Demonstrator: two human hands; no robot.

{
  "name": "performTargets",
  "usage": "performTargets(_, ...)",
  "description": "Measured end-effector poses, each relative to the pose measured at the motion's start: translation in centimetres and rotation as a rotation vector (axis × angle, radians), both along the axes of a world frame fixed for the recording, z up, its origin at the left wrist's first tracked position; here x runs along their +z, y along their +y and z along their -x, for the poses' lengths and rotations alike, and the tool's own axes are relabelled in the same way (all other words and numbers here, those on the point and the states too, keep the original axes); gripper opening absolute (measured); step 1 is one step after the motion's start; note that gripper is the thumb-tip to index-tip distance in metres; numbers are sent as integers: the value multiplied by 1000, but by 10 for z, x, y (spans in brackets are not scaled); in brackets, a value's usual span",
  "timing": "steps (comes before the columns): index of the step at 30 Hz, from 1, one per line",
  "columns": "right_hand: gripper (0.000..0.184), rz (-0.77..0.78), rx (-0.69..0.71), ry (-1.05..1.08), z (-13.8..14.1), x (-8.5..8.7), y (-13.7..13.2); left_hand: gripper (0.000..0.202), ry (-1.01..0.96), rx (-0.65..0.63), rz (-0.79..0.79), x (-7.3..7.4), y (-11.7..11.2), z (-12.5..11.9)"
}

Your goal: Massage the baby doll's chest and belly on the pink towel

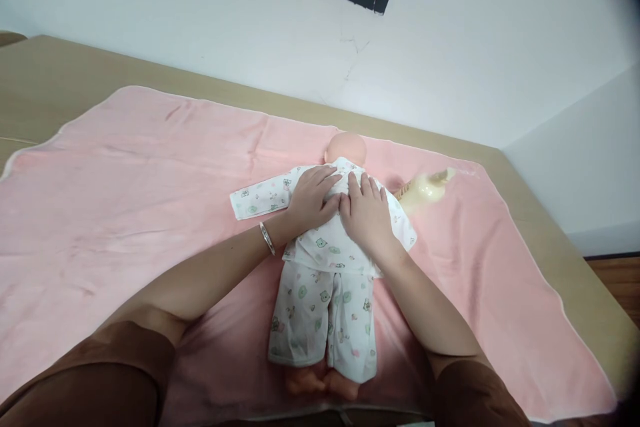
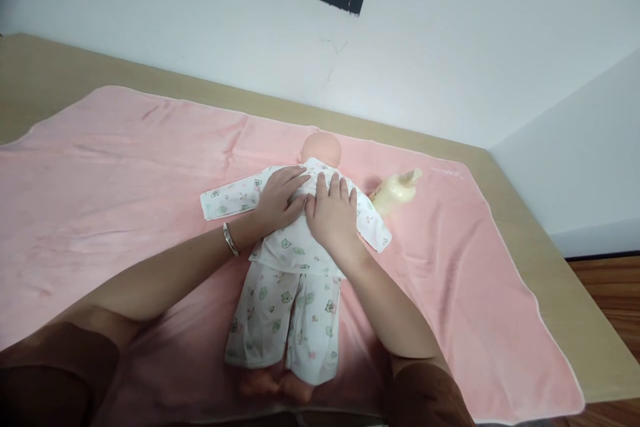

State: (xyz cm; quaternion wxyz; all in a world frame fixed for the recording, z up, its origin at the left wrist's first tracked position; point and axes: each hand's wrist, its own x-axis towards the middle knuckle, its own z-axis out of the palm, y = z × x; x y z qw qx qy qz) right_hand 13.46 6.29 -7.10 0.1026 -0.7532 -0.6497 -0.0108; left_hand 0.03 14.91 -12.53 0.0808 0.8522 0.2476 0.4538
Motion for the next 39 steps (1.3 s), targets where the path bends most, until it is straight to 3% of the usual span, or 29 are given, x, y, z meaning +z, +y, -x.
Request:
performTargets(8, 60, -56, 35, 142, -24, -11, 20, 47, 92, 88, 176, -3, 4, -7)
performTargets(18, 59, -94, 28, 151, -22, -15, 18, 46, 103, 96, 179, 0, 4, -8)
performTargets(26, 60, 28, 56, 77, -16, -3, 11, 51, 134, 89, 119, 2, 0, -4)
performTargets(32, 59, 37, 56, -25, -3, 5, -3, 44, 52, 60, 111, 1, -2, -2)
performTargets(39, 58, -13, 57, 119, -27, -1, 18, 45, 39, 66, 158, -3, 2, -5)
